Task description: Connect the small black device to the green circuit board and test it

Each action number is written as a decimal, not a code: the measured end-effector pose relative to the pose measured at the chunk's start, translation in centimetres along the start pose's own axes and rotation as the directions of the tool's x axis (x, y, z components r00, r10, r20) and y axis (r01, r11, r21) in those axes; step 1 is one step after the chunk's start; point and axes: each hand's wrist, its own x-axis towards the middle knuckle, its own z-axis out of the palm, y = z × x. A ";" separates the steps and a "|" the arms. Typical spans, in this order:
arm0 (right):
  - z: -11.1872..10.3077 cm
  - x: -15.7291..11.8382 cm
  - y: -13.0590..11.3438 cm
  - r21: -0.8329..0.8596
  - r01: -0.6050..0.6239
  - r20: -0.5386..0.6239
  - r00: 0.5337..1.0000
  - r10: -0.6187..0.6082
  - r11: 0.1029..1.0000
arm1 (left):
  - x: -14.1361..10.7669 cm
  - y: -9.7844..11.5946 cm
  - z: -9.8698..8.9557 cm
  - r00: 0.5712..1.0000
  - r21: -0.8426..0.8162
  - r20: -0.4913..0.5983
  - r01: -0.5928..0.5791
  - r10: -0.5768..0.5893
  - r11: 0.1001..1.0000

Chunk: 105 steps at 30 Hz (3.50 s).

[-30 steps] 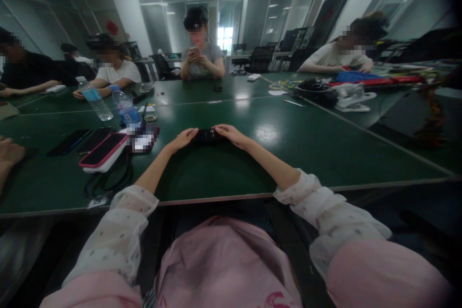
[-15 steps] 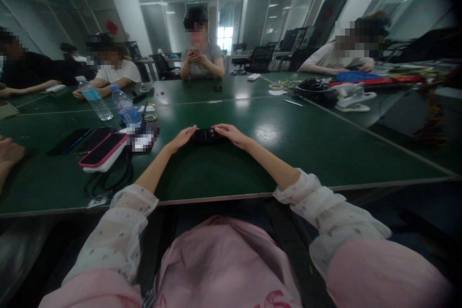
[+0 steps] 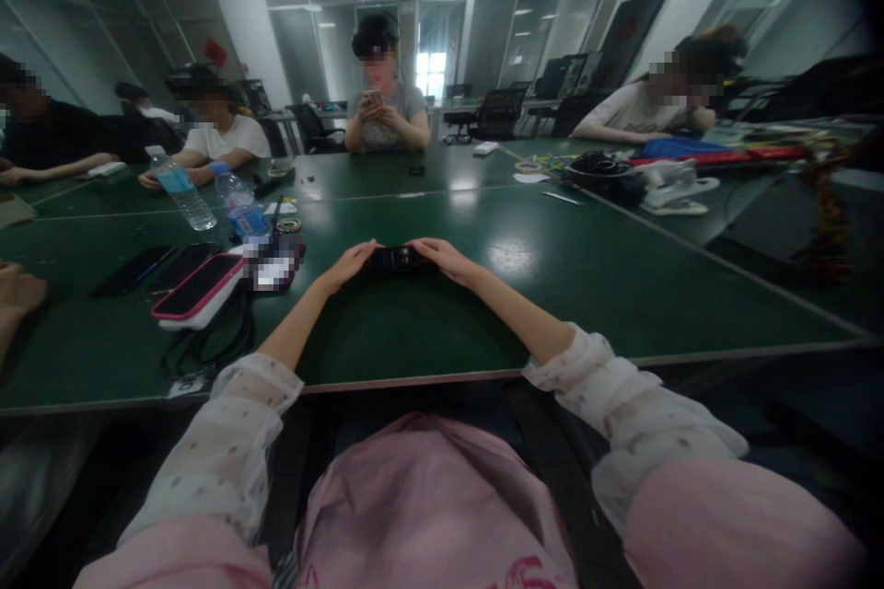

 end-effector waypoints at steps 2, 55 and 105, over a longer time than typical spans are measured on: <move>0.0 0.1 0.1 -0.002 -0.005 -0.006 1.000 0.005 1.000 | 0.1 -0.1 0.0 1.000 -0.023 0.002 -0.001 0.001 1.000; 0.6 -0.3 -0.8 -0.073 -0.035 -0.044 0.999 0.031 0.997 | 0.5 -0.2 -0.1 1.000 -0.113 -0.026 0.013 -0.016 0.994; 0.2 0.5 1.2 -0.176 0.059 -0.102 0.992 -0.078 0.983 | 0.7 -1.2 0.5 0.997 -0.085 -0.013 -0.075 0.074 0.994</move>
